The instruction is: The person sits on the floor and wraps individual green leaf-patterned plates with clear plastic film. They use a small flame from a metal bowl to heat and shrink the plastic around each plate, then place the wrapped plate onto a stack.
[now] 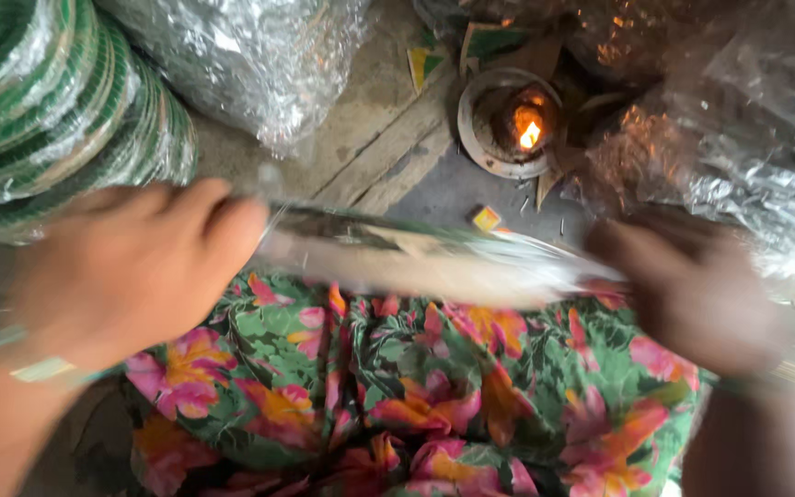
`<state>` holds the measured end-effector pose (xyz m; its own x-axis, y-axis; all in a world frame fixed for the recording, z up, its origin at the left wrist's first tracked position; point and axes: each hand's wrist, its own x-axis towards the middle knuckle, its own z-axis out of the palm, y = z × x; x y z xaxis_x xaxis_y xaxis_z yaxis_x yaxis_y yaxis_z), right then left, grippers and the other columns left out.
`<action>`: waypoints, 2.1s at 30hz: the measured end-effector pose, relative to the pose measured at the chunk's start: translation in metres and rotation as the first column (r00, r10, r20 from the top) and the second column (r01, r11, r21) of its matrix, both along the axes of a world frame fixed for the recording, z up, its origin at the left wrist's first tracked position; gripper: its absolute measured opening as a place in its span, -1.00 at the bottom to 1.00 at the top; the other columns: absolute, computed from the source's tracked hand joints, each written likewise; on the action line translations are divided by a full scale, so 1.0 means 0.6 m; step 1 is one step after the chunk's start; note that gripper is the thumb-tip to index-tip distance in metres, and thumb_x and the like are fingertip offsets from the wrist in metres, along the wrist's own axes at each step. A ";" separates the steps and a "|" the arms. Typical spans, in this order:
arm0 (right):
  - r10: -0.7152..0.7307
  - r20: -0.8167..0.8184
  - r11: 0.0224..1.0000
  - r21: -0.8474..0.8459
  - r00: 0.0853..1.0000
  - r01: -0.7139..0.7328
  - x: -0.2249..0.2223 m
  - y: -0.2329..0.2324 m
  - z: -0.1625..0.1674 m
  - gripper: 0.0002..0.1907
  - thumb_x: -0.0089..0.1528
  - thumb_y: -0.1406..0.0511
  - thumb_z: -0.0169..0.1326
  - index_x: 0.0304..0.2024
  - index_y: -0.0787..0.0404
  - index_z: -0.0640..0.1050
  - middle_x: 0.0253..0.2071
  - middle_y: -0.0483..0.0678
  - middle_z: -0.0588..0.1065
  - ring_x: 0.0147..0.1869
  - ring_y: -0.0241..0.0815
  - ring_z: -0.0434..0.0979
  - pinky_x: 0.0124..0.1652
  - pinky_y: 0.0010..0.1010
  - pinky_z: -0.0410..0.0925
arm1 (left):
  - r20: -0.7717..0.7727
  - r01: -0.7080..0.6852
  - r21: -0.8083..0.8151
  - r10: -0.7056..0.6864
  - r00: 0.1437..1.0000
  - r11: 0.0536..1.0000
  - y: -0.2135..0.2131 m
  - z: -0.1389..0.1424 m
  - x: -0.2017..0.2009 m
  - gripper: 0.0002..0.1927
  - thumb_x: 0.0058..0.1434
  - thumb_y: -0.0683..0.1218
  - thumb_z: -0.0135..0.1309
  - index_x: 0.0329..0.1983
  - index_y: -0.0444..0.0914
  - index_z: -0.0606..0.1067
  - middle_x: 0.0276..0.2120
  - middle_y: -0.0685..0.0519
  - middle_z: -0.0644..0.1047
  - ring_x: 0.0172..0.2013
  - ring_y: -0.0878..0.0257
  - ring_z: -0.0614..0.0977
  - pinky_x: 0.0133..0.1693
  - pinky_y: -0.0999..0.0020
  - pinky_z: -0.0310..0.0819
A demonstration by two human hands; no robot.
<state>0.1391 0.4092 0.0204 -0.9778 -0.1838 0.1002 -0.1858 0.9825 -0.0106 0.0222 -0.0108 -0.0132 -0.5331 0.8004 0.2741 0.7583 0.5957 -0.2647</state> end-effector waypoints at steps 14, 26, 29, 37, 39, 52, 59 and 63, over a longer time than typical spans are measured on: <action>0.111 0.148 -0.010 -0.989 0.983 0.150 -0.213 0.048 -0.265 -0.74 0.49 0.22 -0.18 -0.16 0.20 0.47 -0.55 -0.11 0.42 -0.56 -0.34 0.26 -0.50 -0.50 0.18 | 0.227 -0.215 0.747 0.062 0.972 0.629 0.181 -0.118 -0.244 -0.90 0.41 -0.21 0.00 -0.05 -0.29 0.45 -0.22 -0.18 0.57 -0.14 -0.18 0.57 -0.14 -0.04 0.42; -0.402 0.107 0.365 -0.892 0.909 0.267 -0.245 0.022 -0.323 -0.75 0.32 0.20 0.27 -0.29 0.28 0.66 -0.38 -0.05 0.63 -0.31 -0.30 0.57 -0.28 -0.48 0.41 | 0.379 -0.224 0.712 -0.095 0.921 0.665 0.297 -0.259 -0.282 -0.88 0.41 -0.15 0.12 -0.15 -0.32 0.49 -0.19 -0.21 0.53 -0.14 -0.22 0.55 -0.13 0.00 0.42; -0.289 0.349 -0.102 -0.937 0.891 0.334 -0.245 0.042 -0.360 -0.87 0.28 0.31 0.19 -0.14 0.18 0.67 -0.22 -0.15 0.63 -0.24 -0.37 0.58 -0.26 -0.51 0.46 | 0.455 -0.313 0.678 -0.044 0.890 0.665 0.331 -0.267 -0.277 -0.83 0.39 -0.08 0.13 -0.18 -0.30 0.50 -0.23 -0.21 0.56 -0.20 -0.21 0.58 -0.19 -0.01 0.44; -0.608 0.370 -0.408 -0.905 0.702 0.123 -0.270 0.077 -0.379 -0.69 0.13 0.58 0.29 -0.37 0.19 0.43 -0.37 -0.03 0.53 -0.36 -0.19 0.57 -0.41 -0.38 0.45 | 0.650 -0.427 0.515 -0.013 0.760 0.743 0.399 -0.284 -0.286 -0.78 0.38 0.05 0.12 -0.13 -0.19 0.57 -0.29 -0.19 0.59 -0.24 -0.22 0.60 -0.24 -0.03 0.46; -0.607 0.387 -0.438 -0.892 0.694 0.114 -0.272 0.082 -0.381 -0.63 0.12 0.60 0.30 -0.40 0.16 0.38 -0.39 -0.04 0.51 -0.37 -0.18 0.56 -0.43 -0.38 0.45 | 0.634 -0.416 0.520 -0.010 0.774 0.746 0.403 -0.295 -0.286 -0.76 0.39 0.06 0.11 -0.14 -0.20 0.57 -0.29 -0.18 0.60 -0.23 -0.22 0.60 -0.24 -0.04 0.45; 0.141 0.209 0.128 -0.973 0.968 0.192 -0.235 -0.014 -0.289 -0.75 0.44 0.18 0.13 0.06 0.18 0.52 -0.12 -0.11 0.57 0.00 -0.15 0.57 -0.03 -0.30 0.44 | 0.243 -0.053 0.824 -0.268 0.932 0.564 0.278 -0.231 -0.224 -0.87 0.51 -0.17 0.10 -0.09 -0.35 0.45 -0.17 -0.16 0.49 -0.14 -0.11 0.56 -0.12 0.12 0.47; -0.077 -0.332 0.756 -0.635 0.940 -0.162 -0.253 -0.148 -0.236 -0.70 0.34 0.11 0.11 0.06 0.06 0.56 -0.03 -0.06 0.58 0.03 0.03 0.59 -0.06 -0.18 0.46 | 0.284 -0.219 0.898 -0.123 0.951 0.381 0.277 -0.221 -0.165 -0.74 0.64 -0.08 -0.07 -0.13 -0.35 0.44 -0.25 -0.11 0.52 -0.20 0.04 0.57 -0.09 0.21 0.47; -0.038 -0.476 0.763 -0.581 0.878 -0.282 -0.270 -0.195 -0.212 -0.78 0.21 0.23 0.22 -0.08 0.02 0.62 -0.13 -0.12 0.55 -0.01 -0.01 0.60 -0.08 -0.22 0.46 | 0.429 -0.400 0.900 -0.189 0.883 0.173 0.261 -0.240 -0.193 -0.56 0.66 0.06 -0.16 -0.24 -0.35 0.44 -0.37 -0.03 0.54 -0.33 0.22 0.52 -0.19 0.30 0.42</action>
